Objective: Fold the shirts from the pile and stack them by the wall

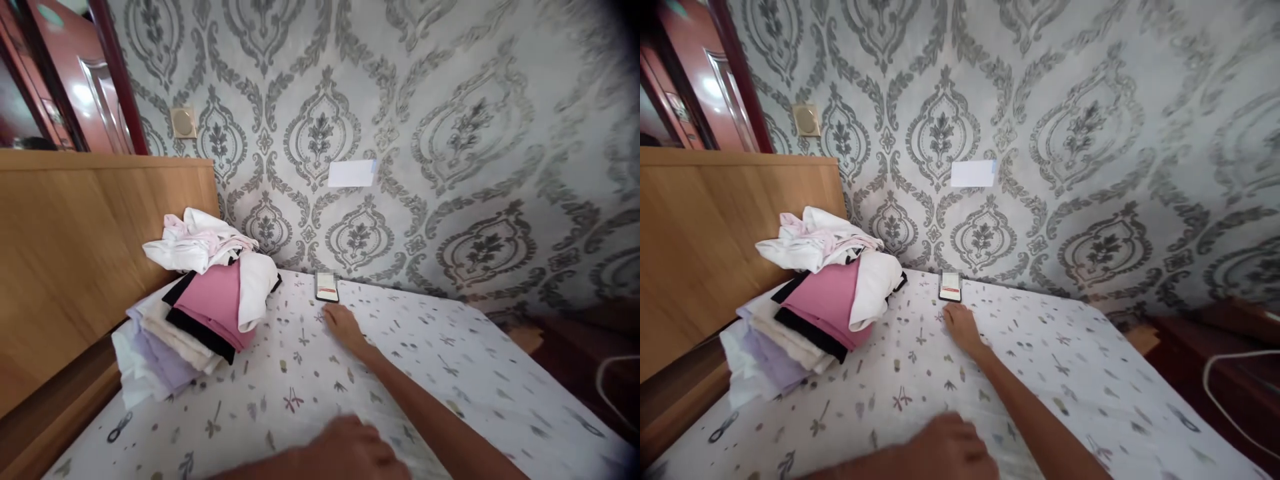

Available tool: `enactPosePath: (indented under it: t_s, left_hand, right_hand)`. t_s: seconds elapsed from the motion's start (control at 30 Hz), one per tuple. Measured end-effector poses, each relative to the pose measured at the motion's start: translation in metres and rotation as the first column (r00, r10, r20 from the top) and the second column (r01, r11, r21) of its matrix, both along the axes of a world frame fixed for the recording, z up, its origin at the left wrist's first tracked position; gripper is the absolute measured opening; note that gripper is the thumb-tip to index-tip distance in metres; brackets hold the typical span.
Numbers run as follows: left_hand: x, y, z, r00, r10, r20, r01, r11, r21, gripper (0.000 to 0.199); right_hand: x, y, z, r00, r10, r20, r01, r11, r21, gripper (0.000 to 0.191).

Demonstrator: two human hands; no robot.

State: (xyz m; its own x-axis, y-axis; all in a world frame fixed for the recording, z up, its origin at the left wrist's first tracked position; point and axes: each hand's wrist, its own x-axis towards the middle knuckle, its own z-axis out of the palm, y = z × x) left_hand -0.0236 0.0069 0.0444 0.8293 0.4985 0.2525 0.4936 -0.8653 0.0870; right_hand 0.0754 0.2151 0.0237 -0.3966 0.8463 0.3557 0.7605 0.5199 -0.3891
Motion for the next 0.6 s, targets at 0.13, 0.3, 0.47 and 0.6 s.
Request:
enactPosePath:
  t_s: [0.13,0.3,0.47,0.6]
  left_hand:
    - [-0.057,0.028,0.063,0.865,0.5,0.031,-0.494,0.841,0.219,0.014]
    - [-0.129,0.051,0.11,0.555,0.822,-0.123,-0.759,0.562,0.329,0.035]
    - [-0.159,0.059,0.14,0.5,0.865,-0.044,-0.856,0.501,0.132,0.025]
    - [-0.176,0.074,0.198,0.486,0.85,0.202,-0.873,0.484,0.064,0.015]
  right_hand:
    - [0.008,-0.045,0.007,0.995,0.099,-0.001,-0.099,0.994,-0.053,0.032]
    - [0.017,-0.101,0.013,0.978,0.197,-0.073,-0.204,0.972,-0.113,0.033]
    - [0.021,-0.133,0.022,0.952,0.235,-0.194,-0.266,0.952,-0.153,0.031]
    - [0.024,-0.142,0.042,0.921,0.21,-0.328,-0.287,0.935,-0.208,0.032]
